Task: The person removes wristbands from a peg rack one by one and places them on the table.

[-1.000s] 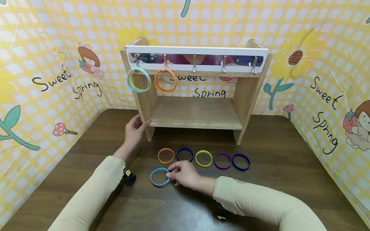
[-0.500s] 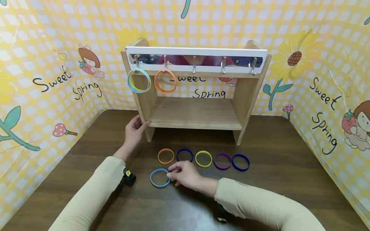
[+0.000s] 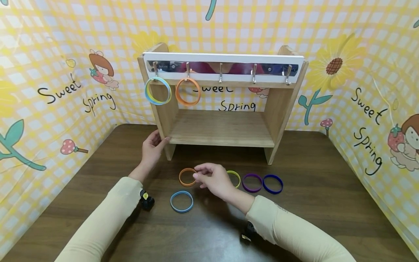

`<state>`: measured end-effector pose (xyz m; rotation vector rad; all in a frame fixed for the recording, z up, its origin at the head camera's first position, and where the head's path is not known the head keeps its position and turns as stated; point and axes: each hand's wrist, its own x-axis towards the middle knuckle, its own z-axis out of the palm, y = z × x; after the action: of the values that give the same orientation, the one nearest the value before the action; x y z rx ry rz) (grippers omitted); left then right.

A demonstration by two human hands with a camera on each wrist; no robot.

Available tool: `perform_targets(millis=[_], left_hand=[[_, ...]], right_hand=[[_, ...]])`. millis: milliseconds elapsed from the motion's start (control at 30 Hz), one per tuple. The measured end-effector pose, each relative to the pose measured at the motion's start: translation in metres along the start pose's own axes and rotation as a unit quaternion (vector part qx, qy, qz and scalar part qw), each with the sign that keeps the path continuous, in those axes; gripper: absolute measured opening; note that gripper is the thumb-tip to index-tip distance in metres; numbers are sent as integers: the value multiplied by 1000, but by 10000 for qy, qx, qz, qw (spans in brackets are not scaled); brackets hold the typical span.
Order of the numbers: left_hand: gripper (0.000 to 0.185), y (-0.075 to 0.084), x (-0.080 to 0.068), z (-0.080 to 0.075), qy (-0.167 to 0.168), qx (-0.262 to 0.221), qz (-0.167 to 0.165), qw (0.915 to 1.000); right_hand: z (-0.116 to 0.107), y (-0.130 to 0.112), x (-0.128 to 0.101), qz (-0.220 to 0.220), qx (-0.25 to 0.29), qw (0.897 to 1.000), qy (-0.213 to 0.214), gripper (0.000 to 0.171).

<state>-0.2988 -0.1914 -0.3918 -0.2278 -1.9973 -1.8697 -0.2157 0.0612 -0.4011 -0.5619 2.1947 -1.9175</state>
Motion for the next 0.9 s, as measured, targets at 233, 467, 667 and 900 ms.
perform_targets(millis=[233, 467, 667, 900], left_hand=[[44, -1, 0, 1, 26, 51, 12, 10000], [44, -1, 1, 1, 26, 80, 31, 10000], [43, -3, 2, 1, 2, 36, 83, 10000], [42, -2, 1, 1, 49, 29, 84, 9999]], right_hand=[[-8, -29, 12, -286, 440, 9971, 544, 23], [-15, -54, 25, -679, 888, 9898, 877, 25], [-21, -72, 38, -1074, 1116, 9828, 1005, 24], [-20, -92, 53, -1361, 1526, 9727, 1097, 23]])
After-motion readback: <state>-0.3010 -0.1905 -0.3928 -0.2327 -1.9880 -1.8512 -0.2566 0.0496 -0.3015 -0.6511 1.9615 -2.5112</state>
